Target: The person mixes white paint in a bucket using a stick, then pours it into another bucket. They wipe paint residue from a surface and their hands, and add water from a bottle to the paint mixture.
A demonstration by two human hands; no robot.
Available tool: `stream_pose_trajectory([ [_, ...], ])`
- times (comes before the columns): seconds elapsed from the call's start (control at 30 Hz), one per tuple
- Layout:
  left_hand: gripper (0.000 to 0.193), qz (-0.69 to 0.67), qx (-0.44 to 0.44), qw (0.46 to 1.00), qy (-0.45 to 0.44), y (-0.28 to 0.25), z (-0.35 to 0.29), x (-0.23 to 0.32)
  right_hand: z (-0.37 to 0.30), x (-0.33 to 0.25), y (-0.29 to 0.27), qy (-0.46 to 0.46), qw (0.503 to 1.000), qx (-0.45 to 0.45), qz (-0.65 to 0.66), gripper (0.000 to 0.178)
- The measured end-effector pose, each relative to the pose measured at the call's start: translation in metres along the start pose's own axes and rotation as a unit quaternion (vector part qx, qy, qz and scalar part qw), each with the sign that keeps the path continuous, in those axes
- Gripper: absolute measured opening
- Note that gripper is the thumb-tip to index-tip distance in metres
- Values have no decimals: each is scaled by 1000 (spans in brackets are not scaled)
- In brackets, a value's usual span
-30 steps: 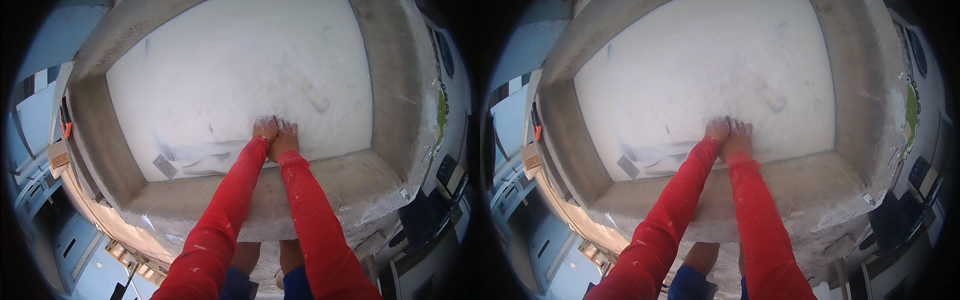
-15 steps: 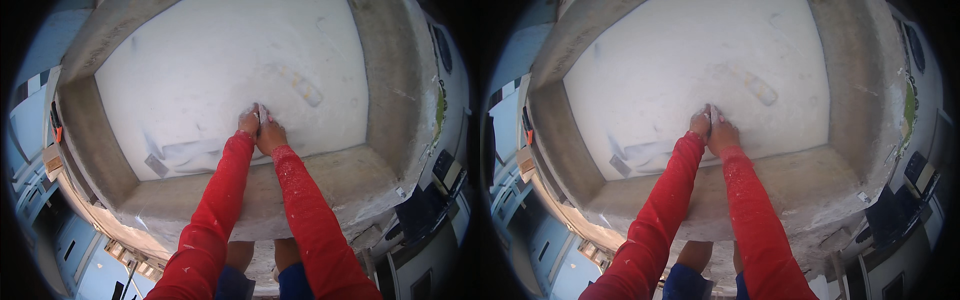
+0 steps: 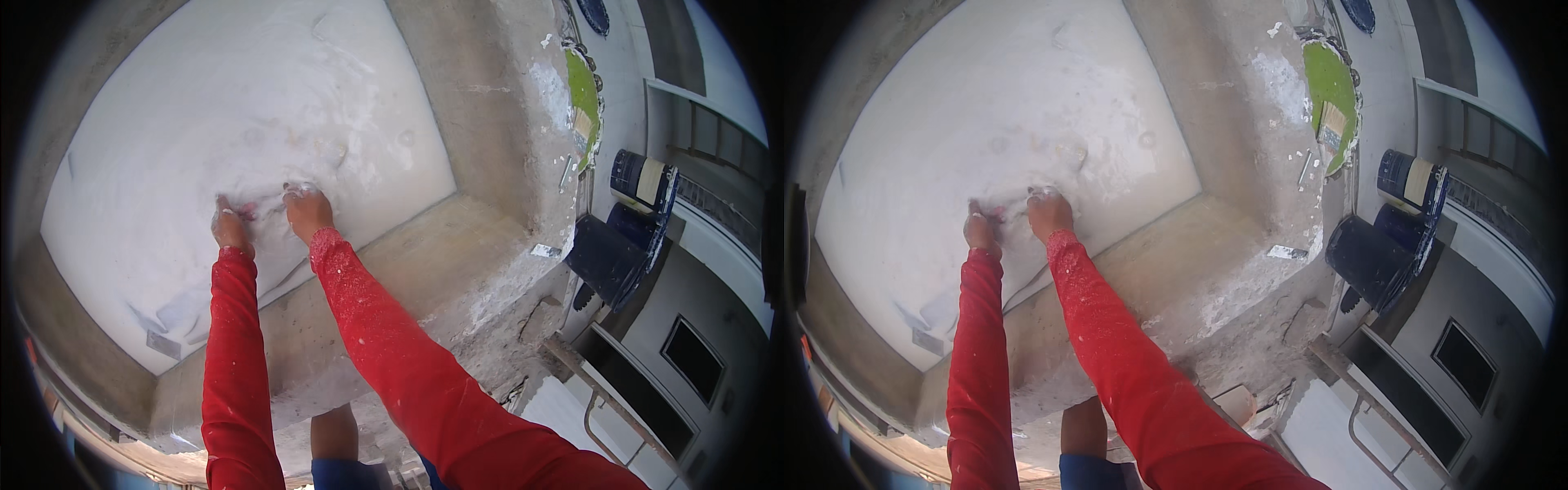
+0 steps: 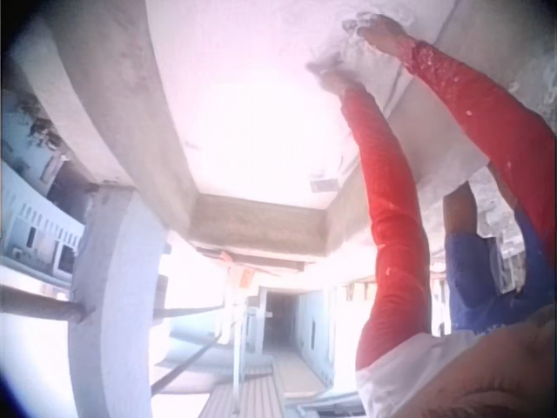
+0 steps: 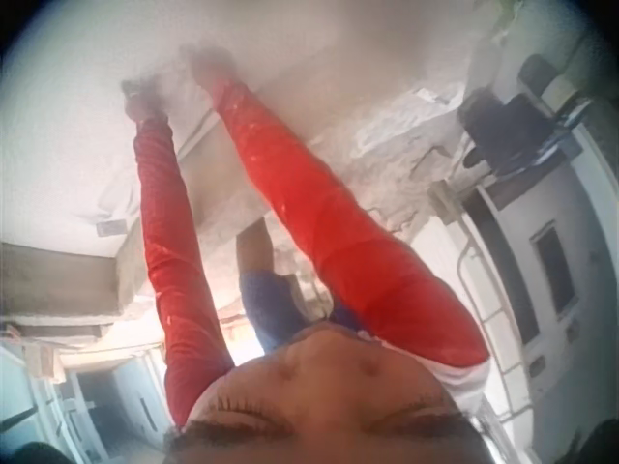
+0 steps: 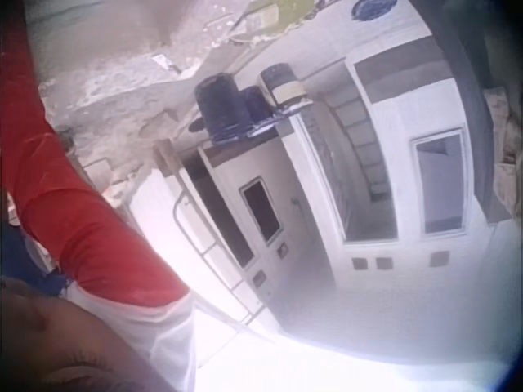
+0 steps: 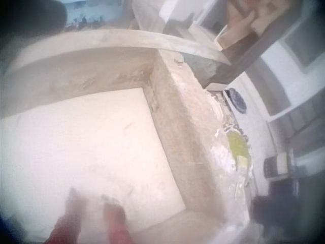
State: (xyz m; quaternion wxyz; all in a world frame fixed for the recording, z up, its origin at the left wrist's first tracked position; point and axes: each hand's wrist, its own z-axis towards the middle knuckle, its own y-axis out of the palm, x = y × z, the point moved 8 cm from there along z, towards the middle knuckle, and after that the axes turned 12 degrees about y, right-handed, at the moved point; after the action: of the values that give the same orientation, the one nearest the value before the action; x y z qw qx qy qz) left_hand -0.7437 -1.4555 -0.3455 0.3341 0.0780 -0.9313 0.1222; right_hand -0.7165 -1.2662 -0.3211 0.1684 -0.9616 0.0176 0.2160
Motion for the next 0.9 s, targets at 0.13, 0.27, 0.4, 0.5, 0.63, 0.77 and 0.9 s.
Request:
stream_pose_trajectory([
  [0.13,56,-110,9,994,-3,45,-46,7,26,26,-17,55,994,26,95,31],
  [0.27,63,-199,-213,944,-155,59,-62,-8,-25,-16,48,40,855,-431,287,33],
  [0.4,46,-500,-328,776,-202,67,-86,0,-87,-48,42,215,838,-404,298,33],
  [0.5,36,-579,-512,630,-70,41,-97,11,-56,-40,43,111,947,-252,164,30],
  [0.63,40,-224,-201,939,-170,78,-144,-21,8,16,-51,97,980,157,-69,37],
  [0.77,44,-106,-116,974,-162,47,-100,-13,0,17,-15,131,989,-70,-17,41],
  [0.9,35,-384,-14,923,19,-14,-21,-28,-102,-79,68,-177,973,-135,-66,29],
])
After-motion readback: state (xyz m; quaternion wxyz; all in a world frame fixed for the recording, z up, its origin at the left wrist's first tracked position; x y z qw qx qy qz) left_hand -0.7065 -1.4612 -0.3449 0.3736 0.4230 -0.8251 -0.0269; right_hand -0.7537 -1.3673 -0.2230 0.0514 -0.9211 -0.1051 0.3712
